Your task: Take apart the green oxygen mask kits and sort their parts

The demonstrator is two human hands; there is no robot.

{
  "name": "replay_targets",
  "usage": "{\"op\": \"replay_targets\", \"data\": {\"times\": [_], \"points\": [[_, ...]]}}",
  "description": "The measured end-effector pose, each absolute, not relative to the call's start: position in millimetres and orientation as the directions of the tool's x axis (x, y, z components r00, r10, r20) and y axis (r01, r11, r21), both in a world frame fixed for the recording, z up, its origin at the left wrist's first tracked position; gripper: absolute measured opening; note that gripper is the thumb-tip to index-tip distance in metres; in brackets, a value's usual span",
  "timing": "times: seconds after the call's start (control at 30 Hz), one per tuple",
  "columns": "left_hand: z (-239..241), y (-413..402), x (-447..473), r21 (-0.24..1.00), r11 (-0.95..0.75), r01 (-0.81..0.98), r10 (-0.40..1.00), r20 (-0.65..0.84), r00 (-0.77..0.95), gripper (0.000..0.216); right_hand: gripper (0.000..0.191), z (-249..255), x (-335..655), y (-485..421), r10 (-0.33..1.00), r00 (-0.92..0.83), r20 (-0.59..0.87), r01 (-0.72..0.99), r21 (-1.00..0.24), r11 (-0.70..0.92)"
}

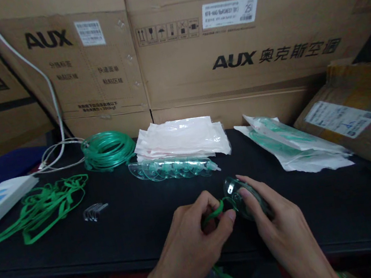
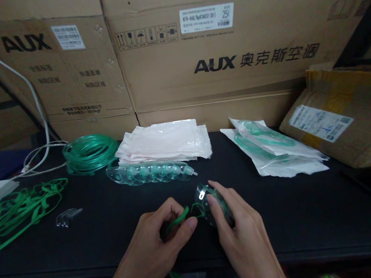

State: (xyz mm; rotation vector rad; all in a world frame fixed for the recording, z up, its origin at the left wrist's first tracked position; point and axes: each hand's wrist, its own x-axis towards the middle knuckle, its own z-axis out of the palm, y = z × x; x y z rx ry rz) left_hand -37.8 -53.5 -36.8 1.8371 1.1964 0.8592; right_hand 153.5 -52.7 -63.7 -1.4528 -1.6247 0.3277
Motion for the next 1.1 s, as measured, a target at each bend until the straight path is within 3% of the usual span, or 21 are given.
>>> {"op": "replay_targets", "data": {"times": [0.13, 0.27, 0.5, 0.77, 1.1], "points": [[-36, -51, -36, 0.868, -0.200, 0.455, 0.959, 0.079, 0.271, 0.018, 0.032, -65, 154, -54, 0.907, 0.068, 0.416, 0.582, -0.755, 0.302], [-36, -51, -34, 0.803, -0.250, 0.542, 0.948, 0.087, 0.307, 0.014, 0.023, -62, 155, -53, 0.917, 0.020, 0.398, 0.496, -0.800, 0.337], [-43, -51, -34, 0.740, -0.332, 0.585, 0.930, 0.154, 0.333, 0.021, 0.025, -53, 157, -50, 0.952, -0.053, 0.301, 0.266, -0.915, 0.304], [-41, -50, -34, 0.750, -0.299, 0.590, 0.941, 0.130, 0.311, 0.030, 0.031, -59, 156, -46, 0.936, -0.082, 0.343, 0.224, -0.909, 0.353], [-37, -56, -35, 0.820, -0.334, 0.465, 0.901, 0.133, 0.412, 0.019, 0.035, -69, 153, -44, 0.920, 0.129, 0.369, 0.278, -0.904, 0.324]]}}
